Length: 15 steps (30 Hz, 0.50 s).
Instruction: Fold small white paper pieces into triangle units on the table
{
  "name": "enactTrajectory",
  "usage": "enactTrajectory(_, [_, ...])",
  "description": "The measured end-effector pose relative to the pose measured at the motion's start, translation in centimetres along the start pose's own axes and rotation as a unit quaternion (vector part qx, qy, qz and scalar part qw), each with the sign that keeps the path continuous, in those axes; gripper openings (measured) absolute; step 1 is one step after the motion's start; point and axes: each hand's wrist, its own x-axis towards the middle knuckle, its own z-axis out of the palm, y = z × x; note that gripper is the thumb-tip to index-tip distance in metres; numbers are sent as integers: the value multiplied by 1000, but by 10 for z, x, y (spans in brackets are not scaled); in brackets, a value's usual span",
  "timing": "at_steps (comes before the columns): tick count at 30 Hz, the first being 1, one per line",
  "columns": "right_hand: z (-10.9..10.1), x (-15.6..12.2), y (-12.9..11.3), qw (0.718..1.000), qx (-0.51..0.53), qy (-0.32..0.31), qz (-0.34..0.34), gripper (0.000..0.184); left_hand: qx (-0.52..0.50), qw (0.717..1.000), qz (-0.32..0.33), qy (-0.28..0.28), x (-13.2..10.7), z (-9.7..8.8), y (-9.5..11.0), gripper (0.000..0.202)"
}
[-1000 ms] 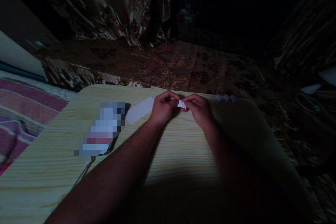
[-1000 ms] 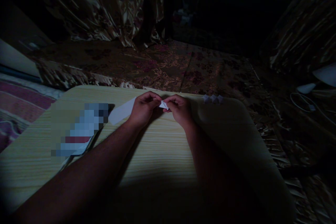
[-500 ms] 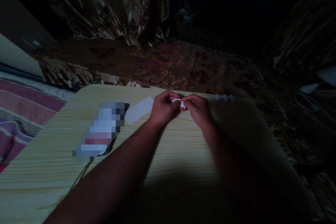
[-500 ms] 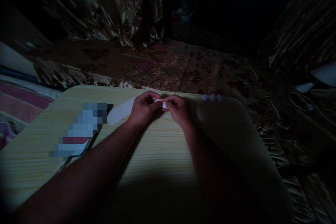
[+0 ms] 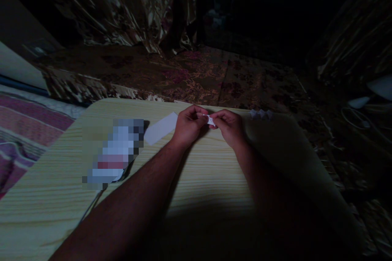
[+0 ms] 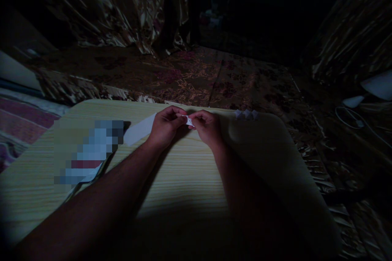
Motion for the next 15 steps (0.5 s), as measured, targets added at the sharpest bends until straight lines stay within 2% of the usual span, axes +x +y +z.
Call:
enactTrajectory(7, [0, 0, 1, 1000, -18, -5, 1, 8, -2, 1000, 7, 1, 1, 1, -1, 21])
enactTrajectory(12, [-1, 1, 0, 1000, 3, -8, 22, 36, -8, 999, 39, 21, 1, 3, -1, 33])
enactTrajectory(15, [-1, 2, -1, 999, 5, -8, 43, 35, -7, 998, 52, 26, 1, 3, -1, 33])
